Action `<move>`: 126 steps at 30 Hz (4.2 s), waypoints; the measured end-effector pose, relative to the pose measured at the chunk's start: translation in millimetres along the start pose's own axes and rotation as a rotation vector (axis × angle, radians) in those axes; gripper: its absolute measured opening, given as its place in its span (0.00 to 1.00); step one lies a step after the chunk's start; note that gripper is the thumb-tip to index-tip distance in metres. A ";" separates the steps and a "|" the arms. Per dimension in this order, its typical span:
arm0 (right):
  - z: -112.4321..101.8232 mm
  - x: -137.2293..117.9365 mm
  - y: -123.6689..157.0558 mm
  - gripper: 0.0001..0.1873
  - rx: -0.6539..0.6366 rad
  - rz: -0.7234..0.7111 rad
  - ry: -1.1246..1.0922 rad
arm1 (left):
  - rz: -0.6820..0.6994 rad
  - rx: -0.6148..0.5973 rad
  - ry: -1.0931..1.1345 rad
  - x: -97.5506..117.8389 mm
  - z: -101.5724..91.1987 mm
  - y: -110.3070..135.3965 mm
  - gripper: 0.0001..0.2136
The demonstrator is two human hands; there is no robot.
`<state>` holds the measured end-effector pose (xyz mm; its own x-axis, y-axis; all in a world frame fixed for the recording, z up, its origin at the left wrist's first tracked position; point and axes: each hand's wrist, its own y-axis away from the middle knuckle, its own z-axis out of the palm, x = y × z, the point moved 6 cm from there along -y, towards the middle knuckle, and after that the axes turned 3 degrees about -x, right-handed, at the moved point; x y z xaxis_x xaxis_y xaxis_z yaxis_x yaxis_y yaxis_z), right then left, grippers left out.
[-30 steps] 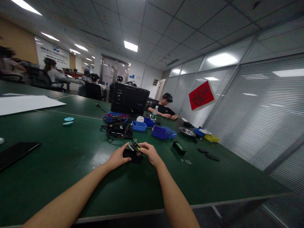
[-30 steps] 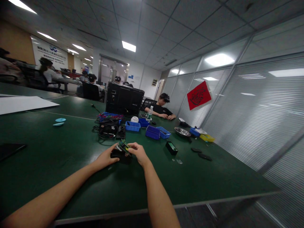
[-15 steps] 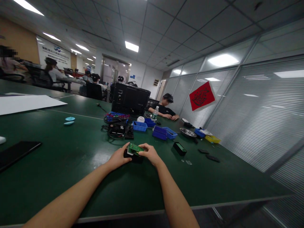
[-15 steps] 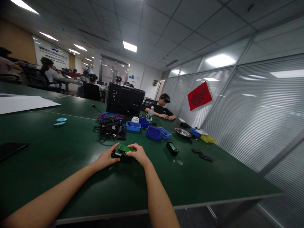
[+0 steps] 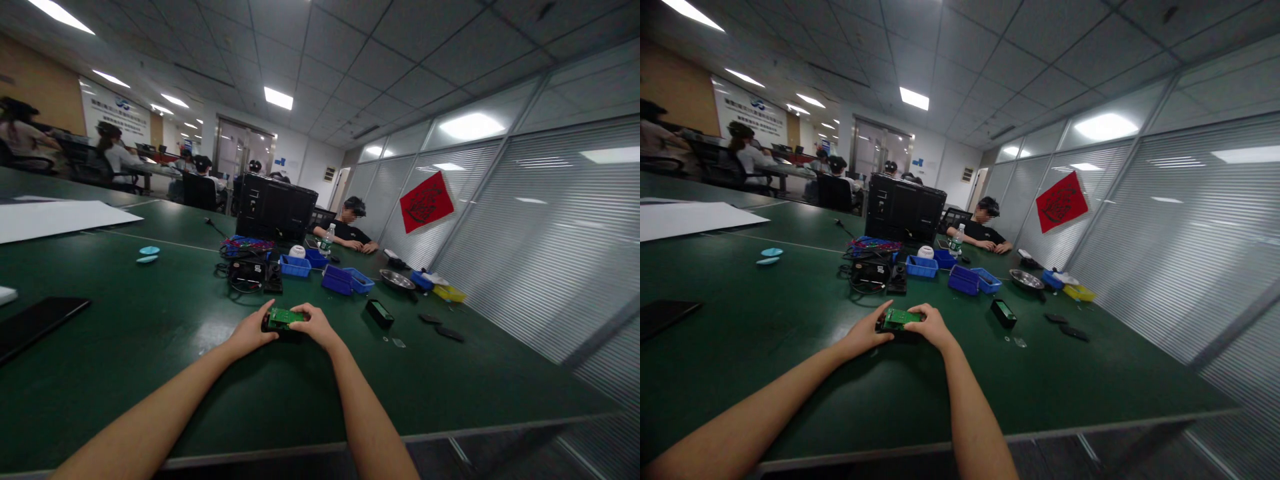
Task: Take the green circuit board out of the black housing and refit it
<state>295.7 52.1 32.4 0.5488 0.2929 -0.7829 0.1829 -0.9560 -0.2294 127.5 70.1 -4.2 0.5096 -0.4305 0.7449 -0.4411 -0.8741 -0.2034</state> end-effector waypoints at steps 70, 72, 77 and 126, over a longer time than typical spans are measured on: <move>22.0 15.5 -3.9 0.14 -0.077 0.049 0.213 | -0.090 0.139 -0.008 -11.1 -8.3 -4.5 0.21; 22.9 16.8 -4.8 0.13 -0.053 0.058 0.229 | -0.031 0.099 0.060 -5.8 -5.4 -4.0 0.18; 22.6 16.8 -4.6 0.11 -0.003 0.072 0.179 | 0.087 -0.016 0.138 7.1 2.1 -0.4 0.13; 46.2 -32.5 11.0 0.17 0.204 -0.099 1.030 | 0.110 -0.025 -0.050 7.7 5.5 0.2 0.20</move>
<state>242.3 31.3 28.6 0.9842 0.1514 0.0915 0.1763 -0.8837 -0.4335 135.5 65.4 -2.0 0.4934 -0.5347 0.6861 -0.5144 -0.8154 -0.2656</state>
